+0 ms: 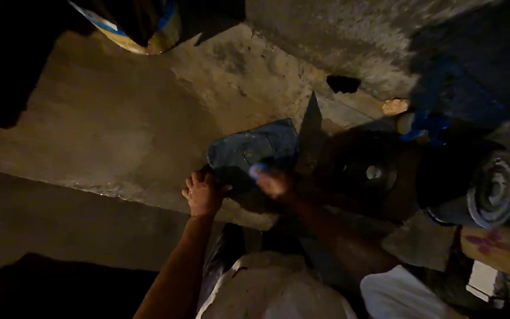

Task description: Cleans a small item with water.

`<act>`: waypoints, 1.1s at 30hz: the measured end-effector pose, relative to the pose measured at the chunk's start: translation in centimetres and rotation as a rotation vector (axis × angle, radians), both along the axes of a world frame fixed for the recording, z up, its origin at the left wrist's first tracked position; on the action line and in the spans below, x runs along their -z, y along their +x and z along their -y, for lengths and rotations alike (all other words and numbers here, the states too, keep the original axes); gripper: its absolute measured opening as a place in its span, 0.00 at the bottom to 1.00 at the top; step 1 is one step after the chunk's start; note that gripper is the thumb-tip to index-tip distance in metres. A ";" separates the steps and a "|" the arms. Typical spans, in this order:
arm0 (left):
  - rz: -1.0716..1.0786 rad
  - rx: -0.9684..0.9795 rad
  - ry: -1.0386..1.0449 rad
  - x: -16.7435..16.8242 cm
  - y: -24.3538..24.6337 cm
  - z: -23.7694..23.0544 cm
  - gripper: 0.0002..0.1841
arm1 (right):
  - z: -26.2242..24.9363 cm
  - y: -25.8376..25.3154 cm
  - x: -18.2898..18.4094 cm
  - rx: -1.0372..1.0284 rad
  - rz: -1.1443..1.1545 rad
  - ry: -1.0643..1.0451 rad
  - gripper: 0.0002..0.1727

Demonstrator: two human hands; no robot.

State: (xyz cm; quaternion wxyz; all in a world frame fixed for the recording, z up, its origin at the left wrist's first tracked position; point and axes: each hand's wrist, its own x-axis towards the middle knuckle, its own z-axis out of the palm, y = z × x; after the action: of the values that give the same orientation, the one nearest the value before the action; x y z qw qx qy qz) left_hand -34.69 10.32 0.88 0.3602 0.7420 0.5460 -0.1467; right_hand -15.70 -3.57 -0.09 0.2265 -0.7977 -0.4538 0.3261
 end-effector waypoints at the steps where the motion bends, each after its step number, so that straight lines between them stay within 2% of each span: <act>1: 0.017 0.006 -0.007 0.2 -0.6 0.3 0.25 | 1.4 3.7 2.1 0.028 0.115 0.024 0.20; 2: 0.021 0.009 -0.017 0.3 -0.8 0.4 0.25 | 2.0 7.2 2.2 0.070 0.213 -0.065 0.22; 4: 0.019 0.009 -0.021 -0.1 -0.4 0.2 0.24 | 0.3 10.3 -0.7 0.242 0.210 -0.349 0.22; 6: 0.020 0.009 -0.010 -0.3 0.1 -0.5 0.24 | -2.5 7.3 -2.8 0.383 0.136 -0.374 0.25; 7: 0.027 0.001 -0.010 -0.2 0.0 -0.4 0.23 | -3.1 4.8 -3.1 0.379 0.129 -0.322 0.28; 9: 0.026 -0.006 -0.021 0.0 -0.4 -0.2 0.22 | -3.6 -0.3 -3.0 0.224 0.140 -0.161 0.28; 11: 0.013 -0.029 -0.034 -0.1 0.2 -0.7 0.24 | -5.1 -3.0 -2.9 0.064 0.130 -0.012 0.25; 14: 0.010 -0.071 0.037 -0.4 0.6 -0.1 0.31 | -7.5 -5.1 -2.7 -0.231 0.031 -0.110 0.24; 16: 0.027 -0.069 0.120 -0.2 0.8 0.1 0.39 | -8.2 -5.3 -1.5 -0.359 0.076 -0.062 0.24; 18: -0.019 -0.020 0.079 -0.6 1.0 -0.6 0.52 | -8.6 -3.2 -1.5 -0.408 0.044 -0.133 0.25; 20: -0.125 0.019 -0.021 -1.1 1.7 -1.3 0.59 | -7.7 1.2 -0.7 -0.301 0.096 -0.141 0.24; 23: -0.189 0.004 -0.065 -1.4 2.1 -1.7 0.61 | -6.0 9.7 0.4 0.018 0.196 -0.143 0.25; 25: -0.175 -0.011 -0.060 -1.5 2.2 -1.6 0.61 | -7.2 11.3 -1.8 0.173 0.198 -0.255 0.26; 27: -0.168 -0.007 -0.044 -1.7 2.3 -1.7 0.60 | -10.3 7.5 -4.6 0.201 0.134 -0.294 0.26; 28: -0.173 -0.001 -0.040 -1.6 2.4 -1.9 0.59 | -12.0 4.1 -5.3 0.129 0.079 -0.291 0.26; 30: -0.177 0.010 -0.035 -1.5 2.1 -1.4 0.57 | -13.4 -2.3 -4.3 -0.139 0.029 -0.302 0.25; 31: -0.179 0.020 -0.023 -1.4 2.0 -1.3 0.56 | -13.1 -3.4 -3.0 -0.249 0.056 -0.269 0.25; 33: -0.152 0.011 -0.015 -1.2 2.3 -2.0 0.58 | -13.0 0.3 -1.4 -0.256 0.084 -0.254 0.25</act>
State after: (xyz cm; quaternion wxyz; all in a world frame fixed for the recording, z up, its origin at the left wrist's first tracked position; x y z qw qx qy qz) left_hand -32.43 12.30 2.09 0.3223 0.7291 0.5665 -0.2086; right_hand -15.41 9.39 1.33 0.0617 -0.7686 -0.5159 0.3733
